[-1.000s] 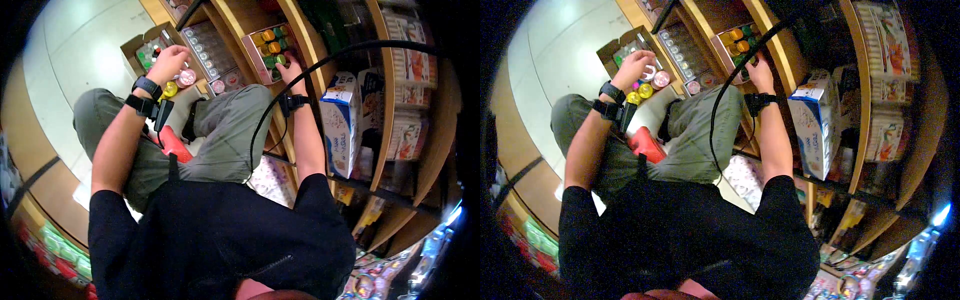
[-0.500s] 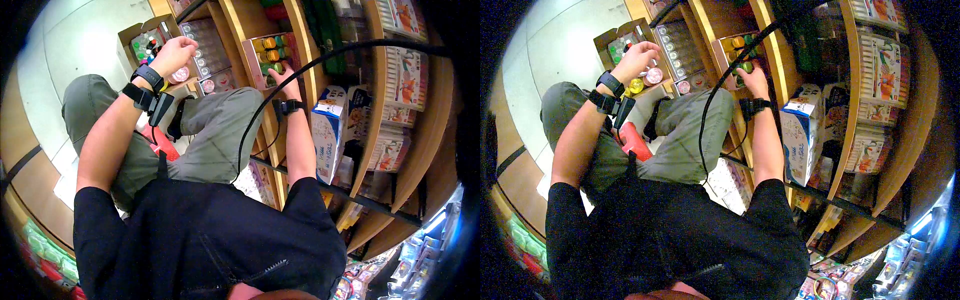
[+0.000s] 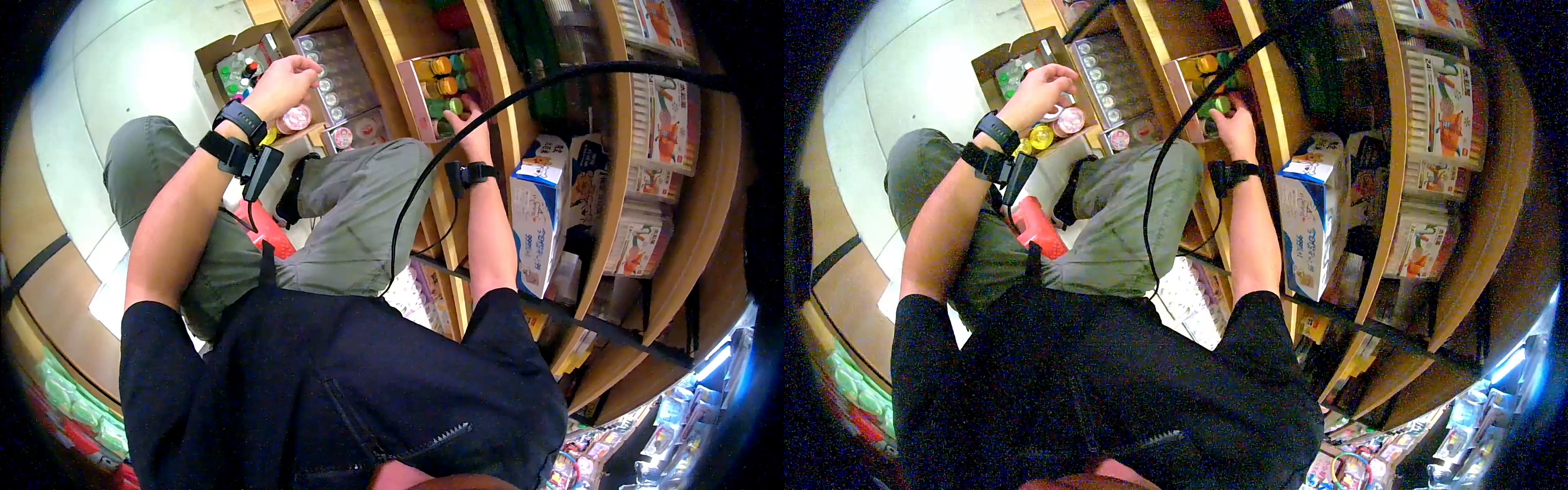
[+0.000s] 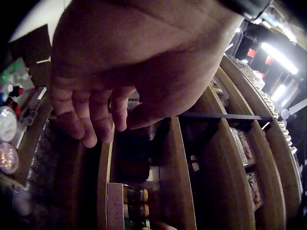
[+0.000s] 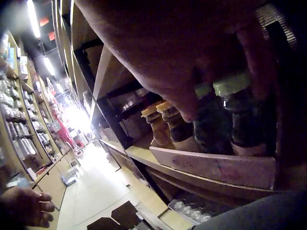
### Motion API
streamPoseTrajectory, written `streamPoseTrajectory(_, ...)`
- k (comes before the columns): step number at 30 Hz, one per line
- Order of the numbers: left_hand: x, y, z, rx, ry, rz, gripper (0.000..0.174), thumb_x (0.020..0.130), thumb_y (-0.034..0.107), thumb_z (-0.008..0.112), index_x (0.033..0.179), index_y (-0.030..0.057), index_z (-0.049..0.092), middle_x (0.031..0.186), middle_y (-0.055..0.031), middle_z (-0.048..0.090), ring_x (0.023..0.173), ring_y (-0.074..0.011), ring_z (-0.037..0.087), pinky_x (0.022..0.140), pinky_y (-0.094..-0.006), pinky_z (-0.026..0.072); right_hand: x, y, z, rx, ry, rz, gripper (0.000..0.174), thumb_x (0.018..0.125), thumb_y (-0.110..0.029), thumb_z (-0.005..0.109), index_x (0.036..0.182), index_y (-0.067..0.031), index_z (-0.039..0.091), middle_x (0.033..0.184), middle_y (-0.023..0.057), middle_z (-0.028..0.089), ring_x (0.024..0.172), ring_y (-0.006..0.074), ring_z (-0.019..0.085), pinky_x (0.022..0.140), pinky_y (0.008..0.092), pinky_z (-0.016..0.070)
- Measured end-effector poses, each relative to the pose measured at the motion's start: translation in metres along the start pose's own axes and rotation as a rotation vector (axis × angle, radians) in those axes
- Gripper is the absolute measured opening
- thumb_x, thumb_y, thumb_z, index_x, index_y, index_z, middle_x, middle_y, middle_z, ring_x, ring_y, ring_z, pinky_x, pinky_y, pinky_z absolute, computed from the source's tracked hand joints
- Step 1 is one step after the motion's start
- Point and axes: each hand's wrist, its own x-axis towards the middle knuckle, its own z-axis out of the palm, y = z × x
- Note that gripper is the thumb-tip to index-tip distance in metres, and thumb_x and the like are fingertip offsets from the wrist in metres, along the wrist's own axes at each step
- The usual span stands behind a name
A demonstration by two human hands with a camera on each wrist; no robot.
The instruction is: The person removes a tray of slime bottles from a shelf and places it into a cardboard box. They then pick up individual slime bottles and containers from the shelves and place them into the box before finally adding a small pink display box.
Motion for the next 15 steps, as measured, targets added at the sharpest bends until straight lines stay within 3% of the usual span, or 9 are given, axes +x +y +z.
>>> streamPoseTrajectory(2, 0.003, -0.002, 0.000, 0.011, -0.011, -0.014, 0.026, 0.085, 0.019, 0.049, 0.106, 0.0064, 0.055, 0.091, -0.0023, 0.060, 0.072, -0.0110, 0.058, 0.061, -0.0241, 0.0444, -0.002, 0.003, 0.000, 0.043, -0.046, 0.062, 0.064, 0.069, -0.022, 0.071, 0.122, 0.0025, 0.046, 0.107, 0.0212, 0.059, 0.095, 0.0268, 0.060, 0.083, 0.0333, 0.0465)
streamPoseTrajectory(5, 0.001, -0.001, 0.000, 0.008, -0.031, 0.005, 0.024, 0.087, 0.019, 0.047, 0.107, 0.0066, 0.054, 0.089, -0.0027, 0.060, 0.073, -0.0114, 0.057, 0.060, -0.0227, 0.0442, -0.006, 0.022, 0.007, 0.056, 0.004, -0.096, 0.068, 0.061, -0.015, 0.072, 0.122, 0.0024, 0.046, 0.104, 0.0211, 0.060, 0.095, 0.0273, 0.060, 0.084, 0.0342, 0.0468)
streamPoseTrajectory(6, 0.003, -0.003, 0.000, 0.005, -0.030, 0.019, 0.025, 0.087, 0.020, 0.048, 0.108, 0.0070, 0.054, 0.089, -0.0019, 0.060, 0.073, -0.0112, 0.057, 0.060, -0.0227, 0.0443, -0.009, 0.022, 0.006, 0.058, 0.013, -0.080, 0.068, 0.061, -0.015, 0.072, 0.122, 0.0024, 0.046, 0.104, 0.0211, 0.060, 0.095, 0.0273, 0.060, 0.084, 0.0342, 0.0468)
streamPoseTrajectory(9, 0.004, -0.003, 0.002, -0.014, -0.009, 0.017, 0.026, 0.086, 0.019, 0.049, 0.108, 0.0069, 0.054, 0.090, -0.0013, 0.060, 0.074, -0.0106, 0.056, 0.061, -0.0227, 0.0444, -0.015, 0.023, 0.007, -0.031, 0.024, -0.022, 0.060, 0.065, -0.010, 0.068, 0.121, -0.0021, 0.046, 0.105, 0.0239, 0.058, 0.100, 0.0383, 0.055, 0.085, 0.0401, 0.0445)
streamPoseTrajectory(12, 0.006, -0.005, -0.001, 0.041, -0.048, -0.027, 0.026, 0.086, 0.019, 0.049, 0.108, 0.0064, 0.054, 0.090, -0.0015, 0.060, 0.075, -0.0105, 0.056, 0.061, -0.0223, 0.0445, -0.019, 0.028, 0.009, 0.025, 0.073, -0.025, 0.058, 0.065, -0.009, 0.069, 0.117, 0.0026, 0.047, 0.108, 0.0215, 0.058, 0.105, 0.0326, 0.055, 0.091, 0.0346, 0.0419)
streamPoseTrajectory(15, 0.004, -0.005, 0.001, 0.062, -0.051, -0.029, 0.029, 0.085, 0.020, 0.049, 0.110, 0.0058, 0.054, 0.092, -0.0020, 0.061, 0.074, -0.0105, 0.056, 0.061, -0.0225, 0.0446, -0.036, 0.013, -0.001, -0.012, 0.142, -0.011, 0.052, 0.068, -0.007, 0.067, 0.116, 0.0017, 0.047, 0.105, 0.0205, 0.059, 0.102, 0.0323, 0.056, 0.086, 0.0359, 0.0445)
